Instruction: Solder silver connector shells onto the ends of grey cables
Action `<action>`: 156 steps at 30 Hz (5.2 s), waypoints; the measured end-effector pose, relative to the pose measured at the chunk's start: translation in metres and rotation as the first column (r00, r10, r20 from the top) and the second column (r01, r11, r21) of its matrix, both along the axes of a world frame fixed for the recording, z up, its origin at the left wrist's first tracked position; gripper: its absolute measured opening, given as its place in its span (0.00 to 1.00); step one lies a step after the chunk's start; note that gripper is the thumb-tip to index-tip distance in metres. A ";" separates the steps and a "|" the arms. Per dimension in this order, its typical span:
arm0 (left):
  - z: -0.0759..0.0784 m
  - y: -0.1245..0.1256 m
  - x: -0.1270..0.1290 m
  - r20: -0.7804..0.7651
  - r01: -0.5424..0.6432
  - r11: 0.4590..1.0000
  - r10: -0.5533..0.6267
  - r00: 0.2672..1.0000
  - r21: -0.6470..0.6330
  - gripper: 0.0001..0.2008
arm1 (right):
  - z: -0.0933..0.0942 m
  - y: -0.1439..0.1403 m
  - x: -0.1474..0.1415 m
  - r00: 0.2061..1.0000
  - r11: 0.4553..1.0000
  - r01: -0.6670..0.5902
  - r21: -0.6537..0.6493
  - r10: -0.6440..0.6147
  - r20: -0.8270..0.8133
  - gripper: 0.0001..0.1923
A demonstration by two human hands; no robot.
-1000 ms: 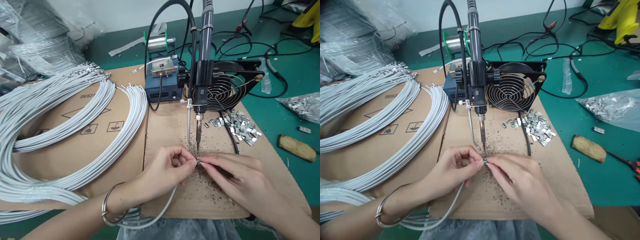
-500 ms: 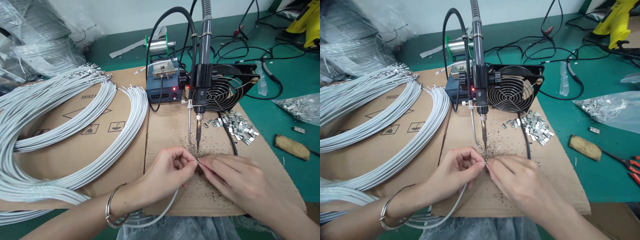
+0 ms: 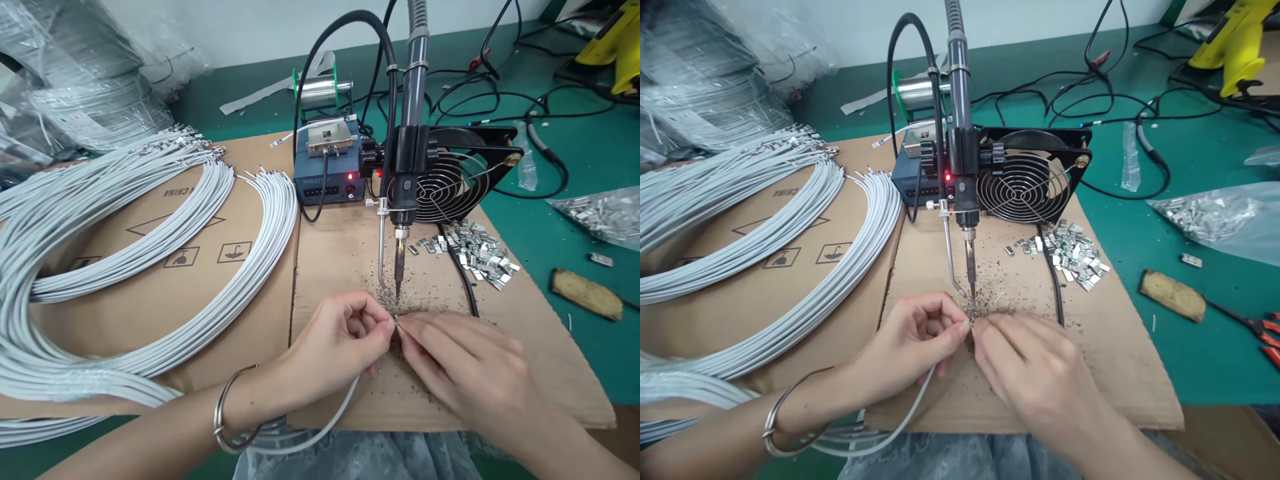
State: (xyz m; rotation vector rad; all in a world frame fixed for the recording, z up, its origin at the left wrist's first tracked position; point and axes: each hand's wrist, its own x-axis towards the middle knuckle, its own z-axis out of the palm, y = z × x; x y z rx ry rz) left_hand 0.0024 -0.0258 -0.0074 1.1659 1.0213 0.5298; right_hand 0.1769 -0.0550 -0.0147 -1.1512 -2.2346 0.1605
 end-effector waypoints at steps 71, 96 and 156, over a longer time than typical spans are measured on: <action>0.008 0.014 0.006 0.069 -0.125 0.988 0.132 0.989 -0.095 0.04 | 0.011 0.037 0.005 0.632 0.506 -0.299 -0.809 -0.530 -0.566 0.03; 0.005 0.013 0.005 0.006 -0.088 0.993 0.089 0.996 -0.083 0.06 | 0.010 0.036 0.005 0.646 0.469 -0.267 -0.842 -0.562 -0.518 0.02; 0.010 -0.006 -0.002 0.044 -0.012 0.999 0.014 0.999 -0.049 0.09 | 0.012 -0.001 0.000 0.972 0.957 0.062 -0.284 -0.122 -0.199 0.05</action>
